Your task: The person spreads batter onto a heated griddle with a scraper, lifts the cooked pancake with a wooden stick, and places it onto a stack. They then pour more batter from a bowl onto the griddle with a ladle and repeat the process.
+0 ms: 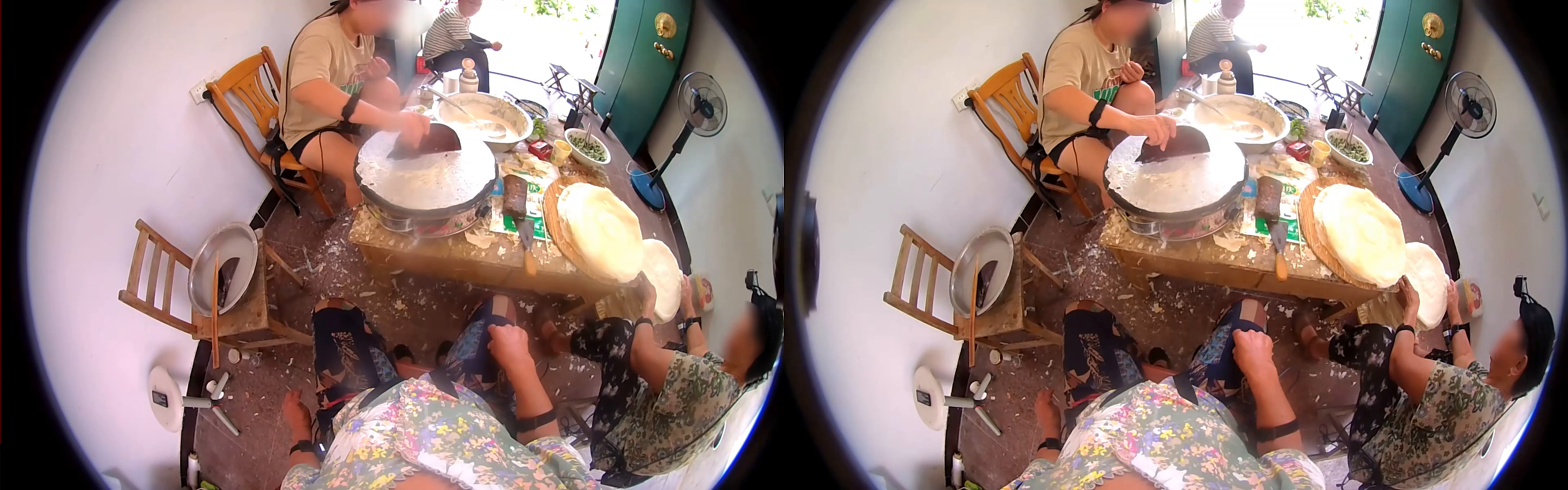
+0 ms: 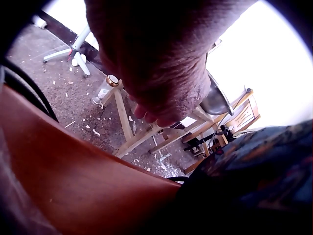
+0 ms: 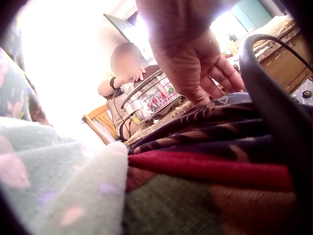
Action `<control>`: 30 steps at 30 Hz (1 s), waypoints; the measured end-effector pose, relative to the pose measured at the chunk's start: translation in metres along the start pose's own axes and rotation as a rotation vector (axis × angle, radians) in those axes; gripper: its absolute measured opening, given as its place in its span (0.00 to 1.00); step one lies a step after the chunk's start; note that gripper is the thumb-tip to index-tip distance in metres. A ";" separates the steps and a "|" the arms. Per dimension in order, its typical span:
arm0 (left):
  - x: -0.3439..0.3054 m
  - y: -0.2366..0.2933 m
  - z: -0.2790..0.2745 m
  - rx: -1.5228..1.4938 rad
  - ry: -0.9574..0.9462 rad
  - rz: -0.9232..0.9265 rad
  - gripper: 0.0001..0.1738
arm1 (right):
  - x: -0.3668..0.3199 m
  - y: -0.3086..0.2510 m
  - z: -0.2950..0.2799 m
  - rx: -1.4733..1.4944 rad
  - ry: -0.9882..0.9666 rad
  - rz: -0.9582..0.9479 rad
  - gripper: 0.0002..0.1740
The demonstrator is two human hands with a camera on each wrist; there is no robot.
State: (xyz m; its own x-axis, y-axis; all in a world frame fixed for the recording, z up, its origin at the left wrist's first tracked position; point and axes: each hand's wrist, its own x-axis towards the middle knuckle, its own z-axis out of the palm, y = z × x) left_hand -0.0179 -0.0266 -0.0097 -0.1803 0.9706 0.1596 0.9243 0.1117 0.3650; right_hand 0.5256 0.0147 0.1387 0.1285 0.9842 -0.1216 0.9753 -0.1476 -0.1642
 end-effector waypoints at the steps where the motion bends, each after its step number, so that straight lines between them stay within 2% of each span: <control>1: 0.000 -0.001 0.001 0.000 -0.005 -0.003 0.17 | 0.000 0.000 0.001 -0.001 -0.001 0.000 0.06; 8: -0.004 0.014 -0.008 -0.011 -0.015 -0.038 0.17 | 0.000 0.001 0.007 -0.009 0.018 0.002 0.07; 11: -0.003 -0.015 0.020 -0.103 0.236 0.183 0.17 | 0.001 0.003 0.004 -0.001 0.033 -0.007 0.06; 14: -0.003 -0.011 0.012 -0.063 0.103 0.046 0.16 | 0.003 0.004 0.006 -0.011 0.025 -0.002 0.07; 17: -0.004 -0.012 0.007 -0.052 0.047 0.073 0.17 | 0.002 0.004 0.009 -0.029 -0.009 0.014 0.09; 22: -0.006 0.006 -0.003 -0.035 0.045 0.016 0.17 | -0.001 0.002 0.002 0.011 0.017 0.010 0.06; 30: -0.013 0.002 0.001 -0.023 0.050 -0.011 0.18 | -0.001 0.001 0.004 -0.015 0.011 0.015 0.07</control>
State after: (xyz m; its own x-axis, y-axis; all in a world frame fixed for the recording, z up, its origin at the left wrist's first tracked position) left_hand -0.0128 -0.0389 -0.0121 -0.2077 0.9574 0.2007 0.9142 0.1170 0.3879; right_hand 0.5254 0.0137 0.1349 0.1448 0.9829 -0.1133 0.9759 -0.1608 -0.1474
